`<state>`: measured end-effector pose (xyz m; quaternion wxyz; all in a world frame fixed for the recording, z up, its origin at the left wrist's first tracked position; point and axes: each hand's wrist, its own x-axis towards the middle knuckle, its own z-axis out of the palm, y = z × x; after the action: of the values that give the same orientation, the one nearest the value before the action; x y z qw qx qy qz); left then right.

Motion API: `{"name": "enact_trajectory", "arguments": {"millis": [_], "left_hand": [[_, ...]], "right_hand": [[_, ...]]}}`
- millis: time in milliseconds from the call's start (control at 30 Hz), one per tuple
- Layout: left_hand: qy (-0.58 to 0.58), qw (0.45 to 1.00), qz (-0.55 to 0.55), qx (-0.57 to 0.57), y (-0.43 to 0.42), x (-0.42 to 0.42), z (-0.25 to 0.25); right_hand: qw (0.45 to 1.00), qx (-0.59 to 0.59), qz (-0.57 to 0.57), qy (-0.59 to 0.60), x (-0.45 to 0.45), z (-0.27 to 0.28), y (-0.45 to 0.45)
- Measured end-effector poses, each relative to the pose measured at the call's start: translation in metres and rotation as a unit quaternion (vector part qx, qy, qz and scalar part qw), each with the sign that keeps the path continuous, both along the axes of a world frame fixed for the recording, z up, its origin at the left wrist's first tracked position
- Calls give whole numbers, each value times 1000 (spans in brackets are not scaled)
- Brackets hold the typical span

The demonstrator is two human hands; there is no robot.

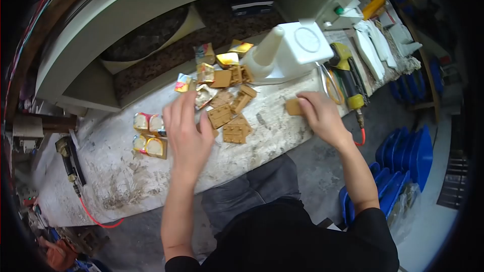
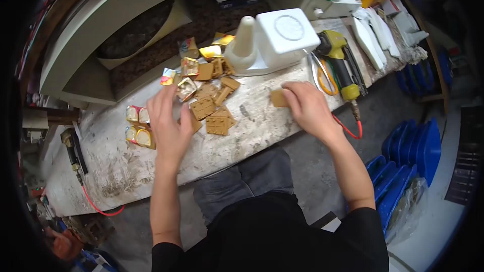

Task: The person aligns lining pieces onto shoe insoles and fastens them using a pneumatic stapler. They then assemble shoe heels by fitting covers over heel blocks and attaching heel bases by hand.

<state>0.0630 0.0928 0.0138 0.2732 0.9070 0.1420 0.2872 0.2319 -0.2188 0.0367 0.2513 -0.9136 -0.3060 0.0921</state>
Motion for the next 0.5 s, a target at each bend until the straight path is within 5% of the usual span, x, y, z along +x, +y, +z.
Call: {"name": "enact_trajectory", "arguments": {"millis": [67, 333, 467, 500], "left_hand": [[50, 996, -33, 60, 5, 17, 7], [35, 997, -15, 62, 2, 8, 7], [-19, 1000, 0, -15, -21, -26, 16], [-44, 975, -30, -216, -31, -34, 15]], "right_hand": [[990, -13, 20, -136, -1, -10, 5], [993, -3, -26, -116, -12, -15, 11], [997, 11, 14, -73, -7, -4, 15], [997, -10, 30, -69, -4, -2, 15]]}}
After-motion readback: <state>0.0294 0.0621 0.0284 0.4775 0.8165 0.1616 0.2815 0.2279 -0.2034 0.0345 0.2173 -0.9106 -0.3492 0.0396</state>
